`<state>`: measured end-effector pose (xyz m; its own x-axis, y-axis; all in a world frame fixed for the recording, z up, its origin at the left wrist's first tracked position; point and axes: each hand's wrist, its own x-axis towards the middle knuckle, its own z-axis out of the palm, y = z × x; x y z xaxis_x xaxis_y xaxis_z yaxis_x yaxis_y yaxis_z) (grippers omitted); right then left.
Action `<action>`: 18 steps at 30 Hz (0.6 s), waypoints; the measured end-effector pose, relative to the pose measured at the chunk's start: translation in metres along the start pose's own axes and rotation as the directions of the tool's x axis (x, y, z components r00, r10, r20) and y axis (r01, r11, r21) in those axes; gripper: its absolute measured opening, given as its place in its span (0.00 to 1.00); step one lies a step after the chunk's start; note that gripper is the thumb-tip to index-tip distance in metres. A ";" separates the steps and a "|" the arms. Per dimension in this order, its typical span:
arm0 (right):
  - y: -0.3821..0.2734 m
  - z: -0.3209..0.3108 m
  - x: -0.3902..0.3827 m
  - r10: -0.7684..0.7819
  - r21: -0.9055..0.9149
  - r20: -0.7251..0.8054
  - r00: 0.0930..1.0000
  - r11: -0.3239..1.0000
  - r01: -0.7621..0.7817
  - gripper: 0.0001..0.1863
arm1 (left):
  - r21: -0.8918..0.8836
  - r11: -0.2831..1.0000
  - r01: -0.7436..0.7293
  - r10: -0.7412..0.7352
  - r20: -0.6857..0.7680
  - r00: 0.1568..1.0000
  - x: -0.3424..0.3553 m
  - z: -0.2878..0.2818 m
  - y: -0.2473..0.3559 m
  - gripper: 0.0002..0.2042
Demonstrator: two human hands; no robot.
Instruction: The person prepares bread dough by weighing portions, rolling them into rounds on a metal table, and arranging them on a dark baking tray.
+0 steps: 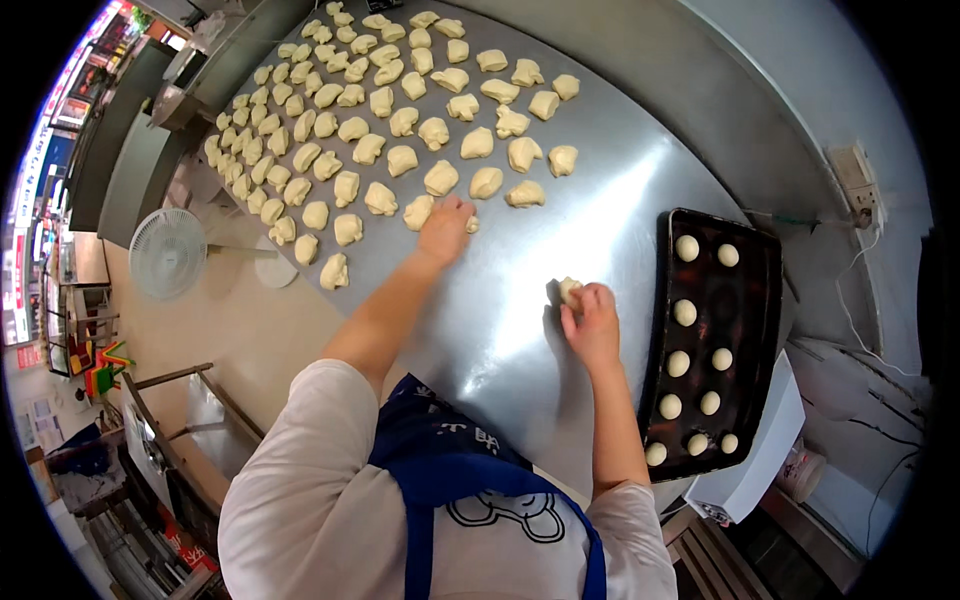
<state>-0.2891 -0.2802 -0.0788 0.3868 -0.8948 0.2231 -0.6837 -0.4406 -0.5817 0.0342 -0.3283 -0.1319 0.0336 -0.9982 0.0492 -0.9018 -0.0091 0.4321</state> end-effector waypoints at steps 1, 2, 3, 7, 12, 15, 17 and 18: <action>0.003 -0.004 -0.012 -0.054 0.000 0.029 0.998 0.999 0.054 0.15 | 0.043 0.996 -0.074 0.073 0.026 0.997 -0.002 -0.001 0.000 0.17; 0.006 -0.006 -0.023 -0.053 0.020 0.041 0.998 0.998 0.052 0.15 | 0.084 0.985 -0.149 0.145 0.061 0.988 -0.006 -0.002 -0.003 0.16; 0.009 -0.007 -0.034 -0.052 0.039 0.053 0.997 0.998 0.050 0.14 | 0.121 0.966 -0.226 0.215 0.100 0.971 -0.011 -0.003 -0.007 0.16; 0.003 -0.016 -0.058 -0.032 0.135 -0.001 0.999 0.990 0.032 0.16 | -0.044 0.970 -0.239 0.237 -0.036 0.971 -0.030 -0.017 -0.024 0.16; -0.015 -0.027 -0.080 -0.013 0.080 -0.071 0.997 0.997 0.019 0.16 | -0.350 0.935 -0.050 -0.054 -0.282 0.958 -0.072 -0.034 0.004 0.18; -0.033 -0.019 -0.119 0.052 0.038 -0.095 0.994 0.998 -0.049 0.16 | -0.241 0.958 -0.155 0.110 -0.190 0.976 -0.138 -0.060 -0.010 0.19; -0.039 0.002 -0.152 0.111 0.009 -0.066 0.992 0.994 -0.111 0.14 | -0.221 0.964 -0.149 0.136 -0.070 0.988 -0.183 -0.057 -0.019 0.18; -0.043 0.015 -0.168 0.130 -0.023 -0.054 0.990 0.991 -0.131 0.14 | -0.209 0.972 -0.105 0.113 0.028 0.993 -0.201 -0.048 -0.024 0.18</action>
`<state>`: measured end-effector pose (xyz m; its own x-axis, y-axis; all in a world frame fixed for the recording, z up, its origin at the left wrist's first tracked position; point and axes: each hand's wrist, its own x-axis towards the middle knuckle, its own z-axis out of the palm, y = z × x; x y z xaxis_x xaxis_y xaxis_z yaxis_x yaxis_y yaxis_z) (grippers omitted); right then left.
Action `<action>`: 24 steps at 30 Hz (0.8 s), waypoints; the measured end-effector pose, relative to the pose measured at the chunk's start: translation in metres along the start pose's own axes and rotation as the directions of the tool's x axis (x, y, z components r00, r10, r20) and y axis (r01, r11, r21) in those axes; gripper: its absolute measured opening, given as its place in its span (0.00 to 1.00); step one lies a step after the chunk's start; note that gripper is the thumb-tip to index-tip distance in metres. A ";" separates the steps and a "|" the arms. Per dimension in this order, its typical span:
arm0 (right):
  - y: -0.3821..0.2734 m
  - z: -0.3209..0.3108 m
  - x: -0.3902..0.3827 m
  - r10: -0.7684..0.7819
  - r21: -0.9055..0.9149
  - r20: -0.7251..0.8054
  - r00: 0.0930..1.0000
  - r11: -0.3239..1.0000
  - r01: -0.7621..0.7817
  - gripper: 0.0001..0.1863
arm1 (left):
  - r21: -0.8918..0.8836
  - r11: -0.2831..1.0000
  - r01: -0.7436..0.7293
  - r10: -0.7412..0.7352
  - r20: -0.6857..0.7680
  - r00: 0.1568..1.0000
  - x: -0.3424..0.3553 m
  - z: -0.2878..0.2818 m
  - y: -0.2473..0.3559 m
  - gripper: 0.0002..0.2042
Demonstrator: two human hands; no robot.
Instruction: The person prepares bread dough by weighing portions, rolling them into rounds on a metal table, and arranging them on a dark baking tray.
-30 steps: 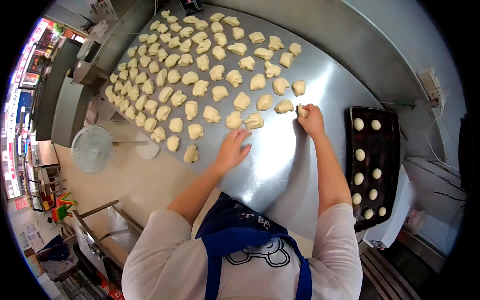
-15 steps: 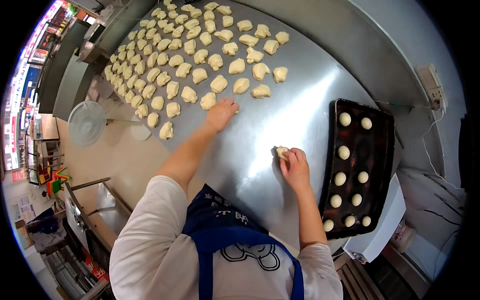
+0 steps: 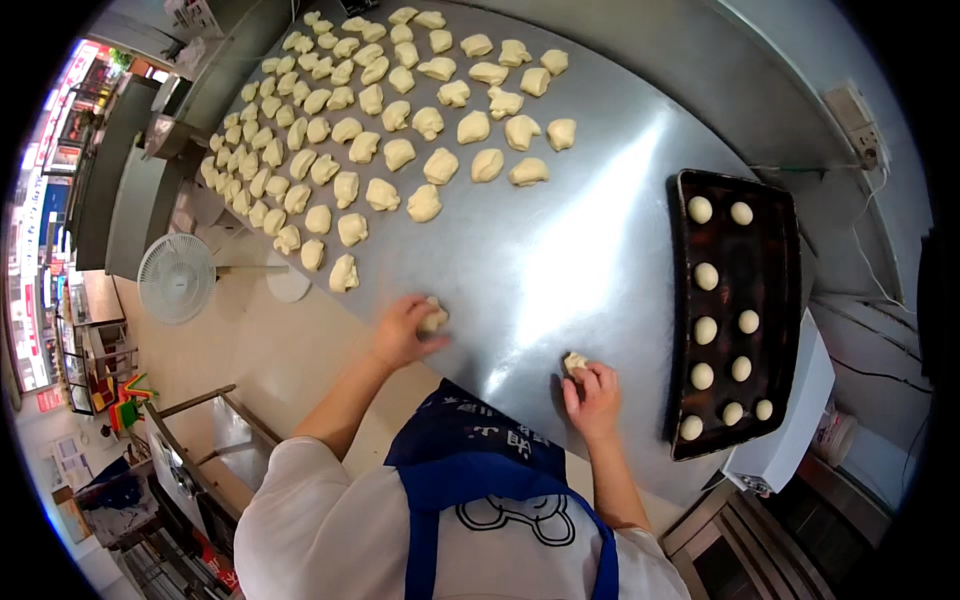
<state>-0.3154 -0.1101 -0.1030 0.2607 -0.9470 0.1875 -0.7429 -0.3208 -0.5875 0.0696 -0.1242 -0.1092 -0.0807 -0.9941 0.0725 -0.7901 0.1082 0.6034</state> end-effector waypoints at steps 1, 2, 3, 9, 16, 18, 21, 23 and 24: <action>-0.002 0.012 -0.015 0.019 -0.031 0.017 1.000 0.999 -0.019 0.14 | 0.020 1.000 -0.015 0.016 -0.016 1.000 -0.015 0.012 -0.007 0.17; -0.003 0.026 -0.025 0.015 -0.127 0.052 0.999 0.992 -0.008 0.12 | 0.042 0.999 -0.029 0.030 -0.037 0.999 -0.027 0.028 -0.012 0.15; -0.004 0.040 -0.018 0.026 -0.176 0.033 0.999 0.984 -0.020 0.12 | 0.071 0.996 -0.045 0.050 -0.068 0.996 -0.028 0.041 -0.017 0.14; 0.004 0.072 0.105 -0.126 -0.319 -0.064 0.990 0.942 0.099 0.09 | 0.135 0.981 -0.141 0.168 -0.221 0.961 0.092 0.061 0.006 0.07; 0.053 0.042 0.047 -0.089 -0.243 -0.143 0.986 0.969 0.052 0.08 | -0.026 0.979 -0.200 0.197 -0.085 0.977 0.032 0.058 -0.056 0.07; 0.028 0.051 0.047 -0.120 -0.214 -0.194 0.974 0.974 0.077 0.09 | 0.080 0.980 -0.180 0.184 -0.047 0.982 0.029 0.056 -0.035 0.08; -0.001 0.078 0.088 0.185 -0.301 0.120 0.975 0.943 -0.142 0.09 | 0.188 0.974 -0.128 0.144 -0.074 0.987 0.056 0.072 0.014 0.10; 0.001 0.077 0.142 0.020 -0.203 -0.128 0.992 0.978 -0.046 0.09 | 0.159 0.971 -0.177 0.219 -0.308 0.926 0.117 0.069 0.033 0.11; 0.020 0.070 0.159 0.032 -0.237 -0.039 0.999 0.971 -0.040 0.09 | 0.124 0.976 -0.177 0.200 -0.210 0.957 0.123 0.070 0.023 0.11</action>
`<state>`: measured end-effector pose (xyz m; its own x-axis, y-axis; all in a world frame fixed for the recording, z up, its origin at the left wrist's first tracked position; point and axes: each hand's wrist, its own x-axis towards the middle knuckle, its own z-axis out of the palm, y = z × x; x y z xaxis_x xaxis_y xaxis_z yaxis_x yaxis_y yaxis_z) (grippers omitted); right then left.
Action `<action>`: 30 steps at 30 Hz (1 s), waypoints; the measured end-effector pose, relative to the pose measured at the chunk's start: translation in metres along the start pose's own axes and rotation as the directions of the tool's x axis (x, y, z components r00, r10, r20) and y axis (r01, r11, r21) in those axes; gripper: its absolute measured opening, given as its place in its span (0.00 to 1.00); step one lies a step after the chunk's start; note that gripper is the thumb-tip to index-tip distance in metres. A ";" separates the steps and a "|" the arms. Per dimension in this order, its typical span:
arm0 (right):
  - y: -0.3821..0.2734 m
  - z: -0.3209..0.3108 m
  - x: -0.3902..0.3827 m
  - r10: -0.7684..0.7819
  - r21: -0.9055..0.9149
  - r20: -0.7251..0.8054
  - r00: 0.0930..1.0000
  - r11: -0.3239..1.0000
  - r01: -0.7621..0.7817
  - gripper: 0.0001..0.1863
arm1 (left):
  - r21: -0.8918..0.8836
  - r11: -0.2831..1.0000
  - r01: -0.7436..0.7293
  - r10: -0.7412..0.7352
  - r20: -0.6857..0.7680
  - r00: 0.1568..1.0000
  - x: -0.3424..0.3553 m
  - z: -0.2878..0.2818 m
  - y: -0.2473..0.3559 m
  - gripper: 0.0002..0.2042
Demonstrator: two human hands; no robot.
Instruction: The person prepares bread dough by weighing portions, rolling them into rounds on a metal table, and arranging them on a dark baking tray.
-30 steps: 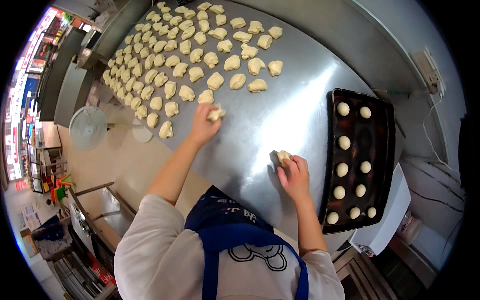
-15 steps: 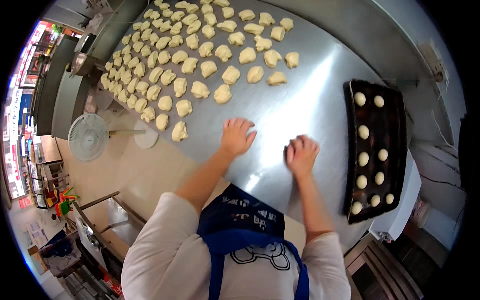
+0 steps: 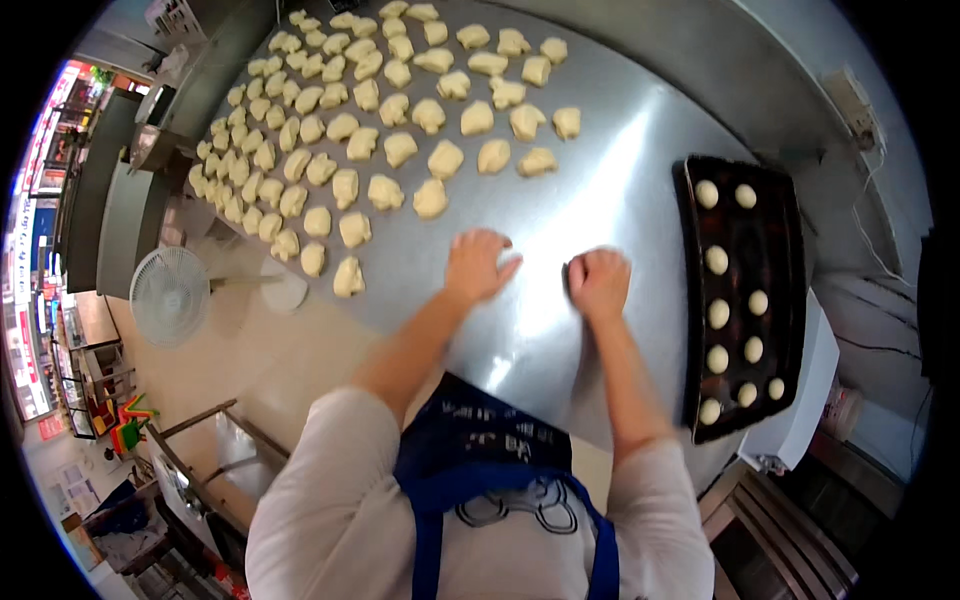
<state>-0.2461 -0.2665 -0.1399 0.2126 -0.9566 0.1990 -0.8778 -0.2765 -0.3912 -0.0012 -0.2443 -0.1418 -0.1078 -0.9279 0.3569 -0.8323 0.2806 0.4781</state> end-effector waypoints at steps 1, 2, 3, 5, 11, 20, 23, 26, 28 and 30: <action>0.010 -0.010 0.011 -0.019 0.016 -0.055 0.998 1.000 0.020 0.08 | -0.033 0.999 0.018 -0.015 0.105 0.994 -0.004 0.003 -0.018 0.12; 0.043 0.001 0.001 0.058 0.080 -0.069 0.996 0.995 -0.053 0.07 | -0.059 0.998 0.006 0.004 0.177 0.984 0.005 0.002 -0.035 0.13; 0.071 0.015 -0.012 0.138 0.147 -0.082 0.987 0.981 -0.125 0.06 | -0.097 0.995 0.020 -0.005 0.153 0.988 -0.001 0.000 -0.048 0.13; 0.059 0.001 -0.040 0.047 0.226 -0.138 0.989 0.974 -0.015 0.05 | -0.152 0.984 0.089 -0.068 0.139 0.988 -0.060 -0.011 -0.067 0.13; -0.007 0.000 -0.038 -0.028 0.002 0.117 0.993 1.000 0.028 0.07 | 0.041 0.998 -0.042 0.039 0.058 0.998 -0.037 -0.004 0.010 0.14; 0.060 -0.007 -0.048 -0.346 0.079 -0.098 0.933 0.932 0.354 0.07 | -0.130 0.990 -0.061 0.091 0.240 0.966 -0.084 -0.015 -0.057 0.15; 0.016 0.014 -0.063 -0.245 0.171 -0.103 0.964 0.950 0.260 0.08 | -0.027 0.998 -0.064 0.066 0.124 0.990 -0.096 -0.009 -0.013 0.16; -0.006 0.028 0.002 -0.240 0.145 -0.009 0.971 0.960 0.239 0.10 | -0.034 0.996 -0.080 0.083 0.117 0.990 -0.011 0.002 0.002 0.18; 0.008 0.020 0.021 -0.190 0.100 0.171 0.967 0.979 0.175 0.12 | -0.099 0.993 -0.068 0.090 0.238 0.967 0.000 0.007 -0.017 0.20; 0.045 0.006 0.025 -0.442 -0.088 0.161 0.883 0.884 0.459 0.13 | -0.111 0.983 -0.149 0.168 0.197 0.966 -0.014 -0.003 -0.042 0.20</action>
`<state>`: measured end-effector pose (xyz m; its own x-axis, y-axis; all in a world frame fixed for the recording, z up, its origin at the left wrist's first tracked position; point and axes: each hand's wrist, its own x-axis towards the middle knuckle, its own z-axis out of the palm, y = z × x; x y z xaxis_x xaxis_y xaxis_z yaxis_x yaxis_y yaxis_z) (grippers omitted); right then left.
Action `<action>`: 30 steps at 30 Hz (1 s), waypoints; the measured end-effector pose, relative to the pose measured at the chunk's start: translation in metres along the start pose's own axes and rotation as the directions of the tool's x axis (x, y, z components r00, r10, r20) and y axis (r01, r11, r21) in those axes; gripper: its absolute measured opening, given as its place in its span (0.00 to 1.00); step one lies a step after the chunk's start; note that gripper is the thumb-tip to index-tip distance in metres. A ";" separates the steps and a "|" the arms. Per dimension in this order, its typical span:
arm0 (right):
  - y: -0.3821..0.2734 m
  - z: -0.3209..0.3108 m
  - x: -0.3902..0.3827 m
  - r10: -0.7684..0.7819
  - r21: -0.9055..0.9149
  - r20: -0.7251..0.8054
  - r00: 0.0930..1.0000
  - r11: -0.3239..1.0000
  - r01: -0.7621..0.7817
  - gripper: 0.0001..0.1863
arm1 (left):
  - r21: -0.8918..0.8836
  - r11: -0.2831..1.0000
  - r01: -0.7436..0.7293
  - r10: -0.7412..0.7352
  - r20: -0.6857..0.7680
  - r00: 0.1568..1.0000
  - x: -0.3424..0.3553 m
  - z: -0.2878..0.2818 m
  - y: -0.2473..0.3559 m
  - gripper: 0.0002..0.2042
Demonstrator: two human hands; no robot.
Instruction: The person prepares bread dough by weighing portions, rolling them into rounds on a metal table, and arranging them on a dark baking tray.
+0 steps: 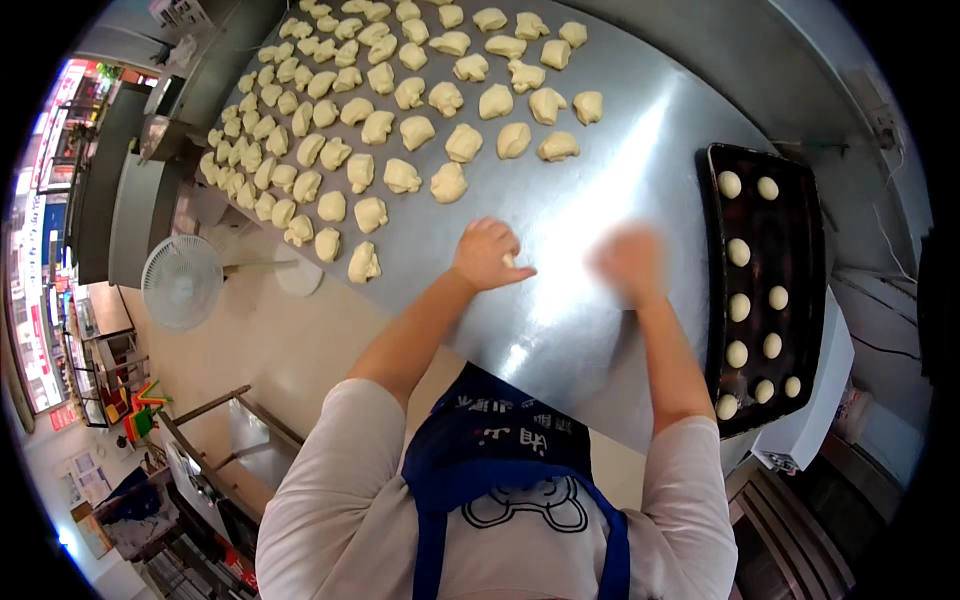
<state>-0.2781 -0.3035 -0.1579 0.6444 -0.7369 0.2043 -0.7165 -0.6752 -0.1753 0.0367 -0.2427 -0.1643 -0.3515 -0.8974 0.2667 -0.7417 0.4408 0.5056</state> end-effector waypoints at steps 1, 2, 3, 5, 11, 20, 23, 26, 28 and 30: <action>-0.001 -0.001 -0.015 0.142 0.137 -0.013 0.990 0.981 -0.139 0.10 | 0.009 0.999 -0.038 0.038 -0.016 0.999 -0.014 -0.007 -0.012 0.19; 0.003 0.010 -0.038 0.186 0.212 -0.034 0.982 0.961 -0.175 0.09 | -0.126 0.992 -0.007 -0.010 -0.134 0.991 -0.029 -0.006 -0.009 0.19; 0.002 0.023 -0.062 0.232 0.291 -0.040 0.972 0.933 -0.210 0.07 | -0.165 0.986 -0.007 -0.008 -0.093 0.996 -0.050 -0.002 0.003 0.19; -0.044 0.007 -0.066 0.231 0.356 -0.150 0.961 0.920 -0.165 0.07 | -0.220 0.975 0.015 -0.020 -0.022 1.000 -0.081 0.001 0.016 0.17; -0.024 0.032 0.027 0.169 0.218 0.249 0.954 0.950 -0.226 0.09 | 0.032 0.997 0.072 -0.067 -0.155 0.986 0.014 0.024 0.037 0.13; -0.043 -0.007 -0.020 0.225 0.290 -0.015 0.974 0.933 -0.211 0.13 | -0.267 0.962 -0.054 -0.006 -0.217 0.976 -0.066 0.017 0.039 0.11; -0.055 0.025 0.023 0.208 0.273 -0.004 0.978 0.941 -0.199 0.12 | 0.036 0.999 -0.030 0.030 0.001 1.000 -0.002 0.027 0.062 0.10; -0.011 0.016 0.047 0.089 0.144 -0.122 0.989 0.987 -0.071 0.15 | -0.059 0.998 -0.013 0.008 -0.078 0.997 0.029 0.026 0.021 0.10; 0.003 0.001 0.026 0.111 0.144 -0.204 0.973 0.986 -0.083 0.15 | -0.104 0.995 0.008 -0.021 -0.128 0.992 0.015 0.016 0.002 0.11; 0.005 -0.012 0.005 0.144 0.199 -0.264 0.954 0.976 -0.092 0.16 | -0.093 0.995 0.035 -0.053 -0.201 0.978 -0.018 0.013 -0.014 0.11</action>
<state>-0.2817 -0.3105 -0.1463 0.4414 -0.7910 0.4236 -0.7051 -0.5977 -0.3815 0.0462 -0.2329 -0.1870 -0.1893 -0.8973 0.3988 -0.6970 0.4089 0.5891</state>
